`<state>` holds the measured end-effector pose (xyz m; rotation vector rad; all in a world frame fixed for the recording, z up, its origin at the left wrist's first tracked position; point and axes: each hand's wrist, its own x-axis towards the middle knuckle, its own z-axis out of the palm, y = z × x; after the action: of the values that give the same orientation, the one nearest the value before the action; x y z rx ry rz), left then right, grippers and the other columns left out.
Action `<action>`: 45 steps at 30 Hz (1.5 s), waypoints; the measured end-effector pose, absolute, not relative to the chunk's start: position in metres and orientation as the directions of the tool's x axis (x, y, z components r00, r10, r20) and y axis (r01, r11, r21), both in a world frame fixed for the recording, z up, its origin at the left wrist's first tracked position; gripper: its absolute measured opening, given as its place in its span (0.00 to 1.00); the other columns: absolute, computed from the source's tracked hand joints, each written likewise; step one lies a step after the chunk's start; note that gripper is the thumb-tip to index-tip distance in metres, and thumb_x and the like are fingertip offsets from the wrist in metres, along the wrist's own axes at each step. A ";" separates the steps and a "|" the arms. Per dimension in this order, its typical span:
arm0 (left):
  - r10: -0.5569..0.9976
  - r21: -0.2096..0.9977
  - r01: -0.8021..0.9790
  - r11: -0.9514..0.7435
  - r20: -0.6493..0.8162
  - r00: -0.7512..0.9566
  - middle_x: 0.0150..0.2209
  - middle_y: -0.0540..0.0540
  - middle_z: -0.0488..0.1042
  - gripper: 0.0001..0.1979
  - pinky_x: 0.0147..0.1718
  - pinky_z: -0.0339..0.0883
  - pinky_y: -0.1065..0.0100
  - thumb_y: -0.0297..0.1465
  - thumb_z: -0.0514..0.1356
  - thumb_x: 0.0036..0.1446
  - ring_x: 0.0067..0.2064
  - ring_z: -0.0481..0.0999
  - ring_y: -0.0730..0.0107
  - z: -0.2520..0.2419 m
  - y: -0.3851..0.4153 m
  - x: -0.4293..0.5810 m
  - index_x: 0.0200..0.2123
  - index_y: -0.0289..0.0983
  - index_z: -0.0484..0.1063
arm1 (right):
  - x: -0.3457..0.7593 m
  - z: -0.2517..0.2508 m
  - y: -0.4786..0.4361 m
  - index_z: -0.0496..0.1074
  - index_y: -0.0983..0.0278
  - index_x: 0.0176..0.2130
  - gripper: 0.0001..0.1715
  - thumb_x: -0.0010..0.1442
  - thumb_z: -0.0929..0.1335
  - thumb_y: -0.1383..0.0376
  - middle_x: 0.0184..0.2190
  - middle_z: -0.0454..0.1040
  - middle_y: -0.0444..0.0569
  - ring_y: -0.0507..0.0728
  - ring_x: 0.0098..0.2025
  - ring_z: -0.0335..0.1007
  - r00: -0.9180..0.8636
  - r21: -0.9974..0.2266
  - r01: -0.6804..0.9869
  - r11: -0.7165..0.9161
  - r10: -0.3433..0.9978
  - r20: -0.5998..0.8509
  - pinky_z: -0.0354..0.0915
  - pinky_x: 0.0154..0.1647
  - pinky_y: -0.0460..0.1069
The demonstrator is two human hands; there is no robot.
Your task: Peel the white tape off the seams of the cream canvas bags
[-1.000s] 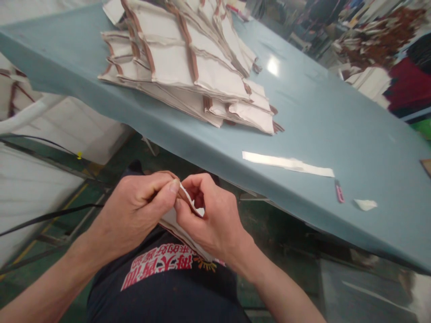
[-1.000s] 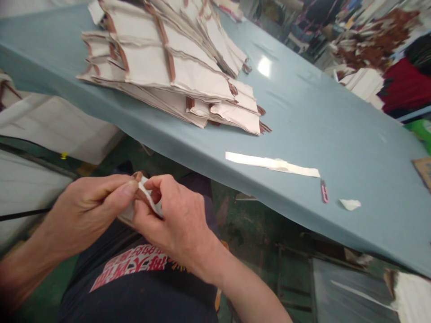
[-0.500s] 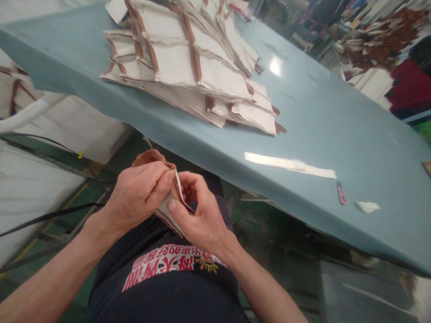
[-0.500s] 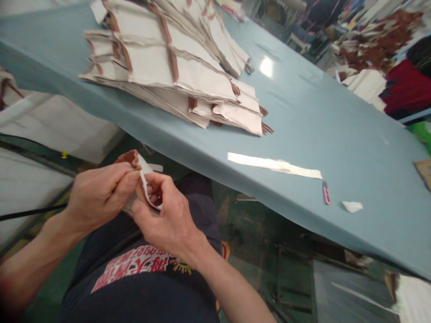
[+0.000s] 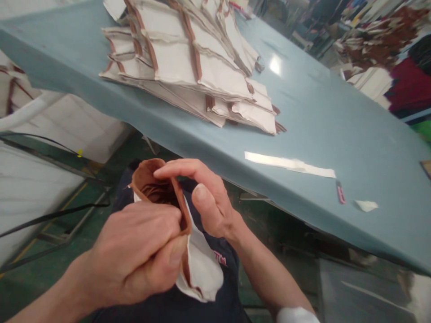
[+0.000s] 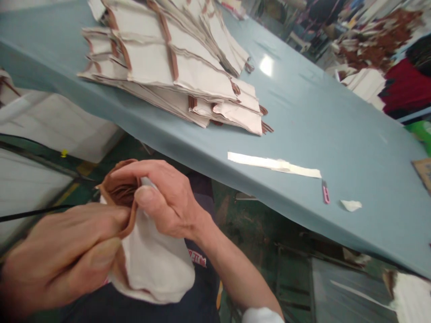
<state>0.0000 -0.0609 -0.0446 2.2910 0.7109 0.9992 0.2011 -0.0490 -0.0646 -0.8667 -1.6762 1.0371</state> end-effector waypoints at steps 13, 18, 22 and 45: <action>0.607 0.345 0.510 -0.788 0.570 0.554 0.22 0.54 0.74 0.22 0.28 0.64 0.64 0.29 0.49 0.81 0.24 0.73 0.67 -0.063 -0.036 -0.019 0.30 0.45 0.66 | 0.248 -0.042 -0.047 0.78 0.58 0.36 0.37 0.83 0.59 0.39 0.30 0.78 0.46 0.57 0.34 0.71 -0.508 -0.793 0.302 0.529 0.793 0.336 0.67 0.44 0.54; 0.588 0.321 0.501 -0.804 0.551 0.592 0.23 0.53 0.74 0.25 0.29 0.65 0.65 0.32 0.49 0.84 0.25 0.72 0.68 -0.063 -0.017 -0.018 0.28 0.44 0.67 | 0.248 -0.030 -0.041 0.76 0.59 0.33 0.27 0.79 0.69 0.46 0.28 0.76 0.44 0.56 0.32 0.67 -0.483 -0.731 0.409 0.547 0.809 0.335 0.66 0.44 0.53; 0.568 0.349 0.450 -0.822 0.556 0.607 0.27 0.53 0.75 0.23 0.33 0.68 0.66 0.35 0.48 0.86 0.29 0.75 0.68 -0.064 -0.023 -0.024 0.34 0.43 0.70 | 0.251 -0.036 -0.042 0.75 0.59 0.33 0.22 0.79 0.71 0.53 0.28 0.75 0.43 0.55 0.32 0.67 -0.449 -0.745 0.393 0.539 0.820 0.355 0.66 0.44 0.53; 0.873 0.821 0.458 -0.340 0.095 0.478 0.21 0.55 0.70 0.23 0.24 0.60 0.68 0.41 0.54 0.74 0.22 0.67 0.71 -0.040 -0.025 -0.004 0.25 0.42 0.70 | 0.229 -0.086 -0.010 0.67 0.58 0.33 0.24 0.72 0.71 0.46 0.30 0.67 0.40 0.53 0.30 0.57 -0.324 -0.998 0.050 -0.040 0.945 -0.054 0.56 0.32 0.48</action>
<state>-0.0044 -0.0254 -0.0400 1.9706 1.1023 0.6989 0.2287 -0.0103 -0.0859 -1.1019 -1.4604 1.4664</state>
